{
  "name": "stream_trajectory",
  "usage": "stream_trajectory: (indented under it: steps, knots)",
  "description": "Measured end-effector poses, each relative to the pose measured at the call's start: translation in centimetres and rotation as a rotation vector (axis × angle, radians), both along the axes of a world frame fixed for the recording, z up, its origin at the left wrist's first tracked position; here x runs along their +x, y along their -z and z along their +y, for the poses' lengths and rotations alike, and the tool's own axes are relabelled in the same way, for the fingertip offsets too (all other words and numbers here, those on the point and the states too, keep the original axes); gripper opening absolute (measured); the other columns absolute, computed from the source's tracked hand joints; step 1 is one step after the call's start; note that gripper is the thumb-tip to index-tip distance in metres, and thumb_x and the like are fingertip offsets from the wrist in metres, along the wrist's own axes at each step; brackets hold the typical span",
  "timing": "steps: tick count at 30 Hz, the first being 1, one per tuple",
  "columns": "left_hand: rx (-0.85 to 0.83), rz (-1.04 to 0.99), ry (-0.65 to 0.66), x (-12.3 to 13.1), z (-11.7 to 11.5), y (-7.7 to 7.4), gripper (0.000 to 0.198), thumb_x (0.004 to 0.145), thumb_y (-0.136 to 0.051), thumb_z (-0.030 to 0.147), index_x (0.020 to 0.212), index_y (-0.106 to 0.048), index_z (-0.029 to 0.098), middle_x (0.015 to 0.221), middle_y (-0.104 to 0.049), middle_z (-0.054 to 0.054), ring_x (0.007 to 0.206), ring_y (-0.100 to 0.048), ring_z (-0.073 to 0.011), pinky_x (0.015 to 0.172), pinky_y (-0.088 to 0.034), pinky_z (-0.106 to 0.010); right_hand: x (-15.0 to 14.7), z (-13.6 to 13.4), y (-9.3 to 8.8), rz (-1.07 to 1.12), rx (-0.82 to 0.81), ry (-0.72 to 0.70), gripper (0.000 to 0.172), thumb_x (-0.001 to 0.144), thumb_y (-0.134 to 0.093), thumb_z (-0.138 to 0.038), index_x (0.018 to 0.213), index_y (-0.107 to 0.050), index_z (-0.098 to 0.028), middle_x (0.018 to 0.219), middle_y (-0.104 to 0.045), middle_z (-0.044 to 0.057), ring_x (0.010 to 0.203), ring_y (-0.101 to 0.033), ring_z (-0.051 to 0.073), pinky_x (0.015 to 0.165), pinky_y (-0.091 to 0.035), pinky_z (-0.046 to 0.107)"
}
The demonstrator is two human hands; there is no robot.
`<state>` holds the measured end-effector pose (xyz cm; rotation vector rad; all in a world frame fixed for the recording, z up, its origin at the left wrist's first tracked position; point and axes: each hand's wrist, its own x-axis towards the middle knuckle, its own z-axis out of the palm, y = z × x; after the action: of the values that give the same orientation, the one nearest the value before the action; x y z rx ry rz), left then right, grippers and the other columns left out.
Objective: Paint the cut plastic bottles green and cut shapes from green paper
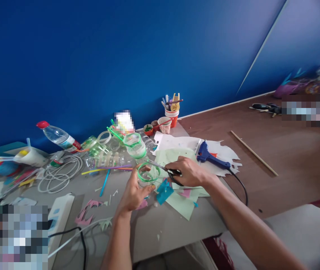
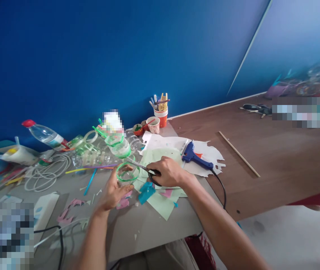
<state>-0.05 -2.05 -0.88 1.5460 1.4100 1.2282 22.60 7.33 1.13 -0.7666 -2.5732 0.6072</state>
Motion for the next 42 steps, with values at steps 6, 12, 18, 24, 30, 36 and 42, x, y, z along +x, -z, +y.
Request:
stream_trajectory:
  steps: [6,12,18,24,30,36,42]
  knots:
    - [-0.092,-0.109,0.052,0.2,-0.2,-0.5,0.06,0.07,-0.075,0.028,0.123,-0.047,0.021,0.119,-0.057,-0.011,0.116,-0.053,-0.0261,0.097,-0.043,-0.04,0.1,0.1,0.0,0.009,0.007,-0.029,0.025,0.079,-0.061,-0.029,0.1,-0.07,-0.018,0.071,-0.071,0.004,0.065,-0.059,0.018,0.068,-0.039,0.027]
    - [-0.143,-0.218,0.084,0.4,-0.4,-1.3,0.056,0.068,-0.076,0.028,0.118,-0.052,0.022,0.117,-0.058,-0.009,0.109,-0.056,-0.0245,0.088,-0.048,-0.035,0.2,0.1,-0.1,0.03,0.005,-0.066,0.021,0.081,-0.057,-0.025,0.096,-0.071,-0.019,0.067,-0.07,0.004,0.06,-0.058,0.016,0.067,-0.037,0.027]
    - [-0.198,-0.224,0.107,0.6,-0.5,-2.2,0.055,0.068,-0.077,0.03,0.116,-0.053,0.022,0.116,-0.058,-0.01,0.106,-0.057,-0.0248,0.085,-0.05,-0.035,0.1,0.0,-0.3,0.039,0.011,-0.089,0.018,0.081,-0.056,-0.025,0.092,-0.07,-0.02,0.064,-0.068,0.003,0.058,-0.057,0.015,0.067,-0.037,0.027]
    - [-0.196,-0.183,0.121,0.3,-0.5,-2.1,0.055,0.067,-0.077,0.031,0.115,-0.054,0.02,0.114,-0.059,-0.011,0.107,-0.056,-0.0263,0.083,-0.051,-0.035,0.1,-0.1,-0.3,0.044,0.014,-0.078,0.017,0.08,-0.057,-0.024,0.092,-0.069,-0.02,0.068,-0.07,0.003,0.06,-0.057,0.016,0.067,-0.036,0.027]
    - [-0.2,-0.12,0.201,0.5,-0.6,-2.2,0.055,0.065,-0.078,0.032,0.115,-0.058,0.019,0.111,-0.062,-0.011,0.108,-0.056,-0.0281,0.089,-0.049,-0.039,0.0,0.0,-0.2,0.014,-0.002,-0.128,0.018,0.078,-0.054,-0.016,0.087,-0.069,-0.02,0.066,-0.069,0.001,0.059,-0.056,0.014,0.069,-0.037,0.027]
    - [-0.194,-0.201,0.222,0.7,-0.5,-2.1,0.058,0.066,-0.078,0.033,0.118,-0.057,0.021,0.115,-0.062,-0.01,0.11,-0.056,-0.029,0.092,-0.048,-0.04,0.6,0.4,-0.3,0.09,-0.074,-0.076,0.035,0.076,-0.062,-0.022,0.111,-0.067,-0.018,0.081,-0.072,0.004,0.069,-0.06,0.017,0.075,-0.042,0.03]
    - [-0.197,-0.271,0.089,0.2,-0.4,-1.5,0.07,0.062,-0.081,0.029,0.126,-0.053,0.024,0.128,-0.056,-0.01,0.118,-0.052,-0.0302,0.091,-0.049,-0.038,0.2,0.6,0.3,0.22,-0.262,-0.017,0.032,0.077,-0.065,-0.028,0.106,-0.068,-0.016,0.072,-0.064,0.003,0.063,-0.054,0.014,0.063,-0.043,0.027]
